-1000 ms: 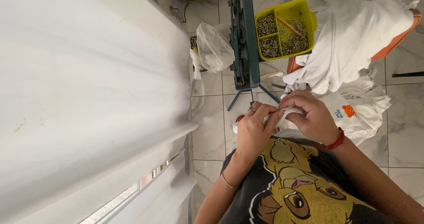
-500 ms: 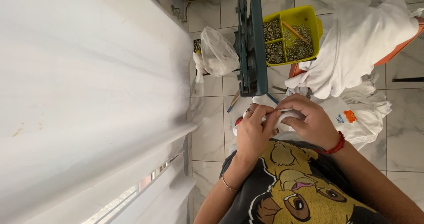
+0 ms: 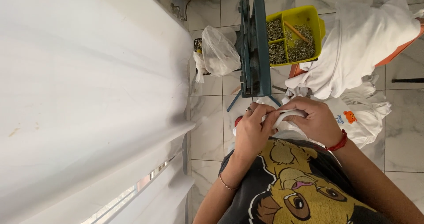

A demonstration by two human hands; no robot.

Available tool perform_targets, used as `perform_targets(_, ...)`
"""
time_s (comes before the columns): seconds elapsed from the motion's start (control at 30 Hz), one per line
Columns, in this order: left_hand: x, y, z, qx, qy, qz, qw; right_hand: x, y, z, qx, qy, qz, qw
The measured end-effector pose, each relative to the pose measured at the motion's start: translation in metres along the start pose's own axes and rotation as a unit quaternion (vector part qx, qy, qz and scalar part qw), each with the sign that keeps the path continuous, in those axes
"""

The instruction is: Attaching metal snaps to white fabric garments using a manual press machine and adjusting them with small pliers.

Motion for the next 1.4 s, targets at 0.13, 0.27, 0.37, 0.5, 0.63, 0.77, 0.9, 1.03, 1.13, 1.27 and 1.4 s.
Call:
perform_targets(0.13, 0.0, -0.004, -0.003, -0.008, -0.024, 0.02, 0.999, -0.003, -0.009, 0.0, 0.016, 0.005, 0.015, 1.0)
perform_targets(0.27, 0.0, -0.003, -0.003, -0.036, -0.041, 0.037, 0.998, -0.002, -0.017, 0.003, 0.052, 0.049, 0.055, 0.996)
perform_targets(0.37, -0.001, 0.002, -0.001, -0.045, -0.061, 0.057, 0.995, -0.001, -0.016, 0.004, 0.065, 0.061, 0.065, 0.994)
perform_targets(0.5, 0.002, -0.01, -0.002, -0.095, -0.08, 0.045, 0.991, -0.001, -0.023, -0.003, 0.067, 0.051, 0.083, 0.993)
perform_targets(0.63, -0.001, -0.014, 0.007, -0.061, -0.082, 0.057, 0.993, -0.004, -0.018, -0.014, 0.045, -0.001, 0.075, 0.996)
perform_targets(0.77, -0.002, -0.02, 0.007, -0.043, -0.099, 0.059, 0.992, -0.008, -0.017, -0.02, 0.05, -0.013, 0.085, 0.995)
perform_targets(0.9, -0.003, -0.025, 0.006, -0.067, -0.098, 0.06, 0.991, -0.007, -0.021, -0.019, 0.065, 0.024, 0.11, 0.991)
perform_targets(1.03, -0.009, -0.02, 0.007, -0.064, -0.098, 0.041, 0.992, -0.015, -0.035, -0.014, 0.08, 0.043, 0.125, 0.988)
perform_targets(1.13, -0.006, -0.027, 0.005, -0.063, -0.1, 0.05, 0.992, -0.019, -0.021, -0.018, 0.102, -0.002, 0.077, 0.992)
perform_targets(1.27, -0.01, -0.022, 0.01, -0.061, -0.096, 0.041, 0.993, -0.024, -0.017, -0.027, 0.085, -0.095, 0.082, 0.988)
perform_targets(1.4, -0.012, -0.021, 0.011, -0.036, -0.087, 0.043, 0.995, -0.025, -0.019, -0.02, 0.063, -0.085, 0.071, 0.992)
Point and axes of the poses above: each hand's wrist, its own x-axis away from the middle knuckle, its own z-axis out of the back of the hand, y = z × x, the point moved 10 cm from there along -x, towards the middle knuckle, and after that the axes turned 15 degrees about x, right-handed, at the moved point
